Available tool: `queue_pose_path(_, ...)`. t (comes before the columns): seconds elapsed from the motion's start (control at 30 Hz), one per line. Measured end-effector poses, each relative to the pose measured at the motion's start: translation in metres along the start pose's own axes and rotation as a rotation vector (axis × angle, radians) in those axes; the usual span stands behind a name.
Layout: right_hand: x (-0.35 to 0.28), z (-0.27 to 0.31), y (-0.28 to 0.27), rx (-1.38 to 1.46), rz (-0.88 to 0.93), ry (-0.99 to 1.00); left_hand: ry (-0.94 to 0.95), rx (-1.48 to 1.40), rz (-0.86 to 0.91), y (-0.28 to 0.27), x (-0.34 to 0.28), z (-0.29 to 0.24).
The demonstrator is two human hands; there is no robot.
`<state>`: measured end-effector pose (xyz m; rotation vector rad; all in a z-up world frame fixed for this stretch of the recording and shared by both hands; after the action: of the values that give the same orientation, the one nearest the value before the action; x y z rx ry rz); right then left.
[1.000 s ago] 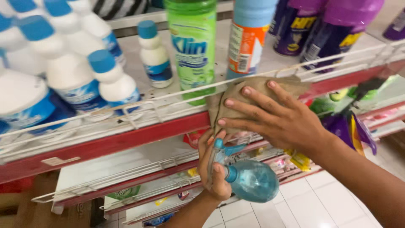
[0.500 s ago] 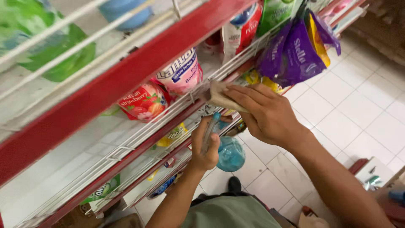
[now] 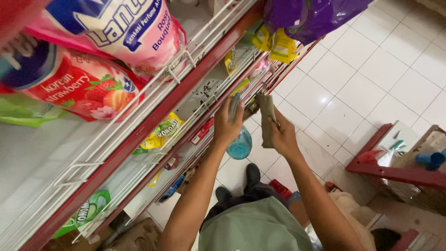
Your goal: The person wipes multiple metal wire shelves in a store aisle using a spray bottle and a cloth. They spray the shelf surfaces and wipe them down, moving along the aisle to clean different sections. The person also briefly handles a small box of wipes from a cardboard box on the floor.
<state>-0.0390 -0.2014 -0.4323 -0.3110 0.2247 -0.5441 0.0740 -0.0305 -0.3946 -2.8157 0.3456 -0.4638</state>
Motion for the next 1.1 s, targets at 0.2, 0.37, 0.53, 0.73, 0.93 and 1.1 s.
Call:
queue_pose_path(0.2, 0.01, -0.003, 0.018, 0.146, 0.059, -0.098, 0.069, 0.07, -0.003, 0.013, 0.018, 0.024)
queue_pose_path(0.37, 0.03, -0.01, 0.022, 0.257, -0.034, -0.143, -0.051, 0.106, 0.047, 0.005, 0.016, 0.035)
queue_pose_path(0.53, 0.088, -0.01, 0.055, 0.363, -0.119, 0.003, 0.14, 0.143, 0.014, -0.019, 0.007, 0.0)
queue_pose_path(0.73, 0.082, 0.047, 0.116, 0.131, -0.198, -0.485, 0.285, 0.231, -0.005, -0.036, 0.0, -0.017)
queue_pose_path(0.93, 0.057, 0.025, 0.099, 0.134, 0.064, -0.614, 0.099, 0.264, 0.092, -0.021, 0.005, 0.012)
queue_pose_path(1.1, 0.077, -0.029, 0.068, 0.282, -0.113, -0.256, 0.162, 0.355, 0.076, -0.015, 0.004, 0.012)
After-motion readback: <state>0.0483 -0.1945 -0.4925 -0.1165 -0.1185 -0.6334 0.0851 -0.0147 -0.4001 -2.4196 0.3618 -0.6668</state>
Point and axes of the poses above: each hand's wrist, its own x-axis towards the middle knuckle, its own y-axis out of the palm, z = x × y, the point moved 9 cm from there along x, towards the middle knuckle, and after that the axes turned 3 degrees about -z, right-handed, at the moved point
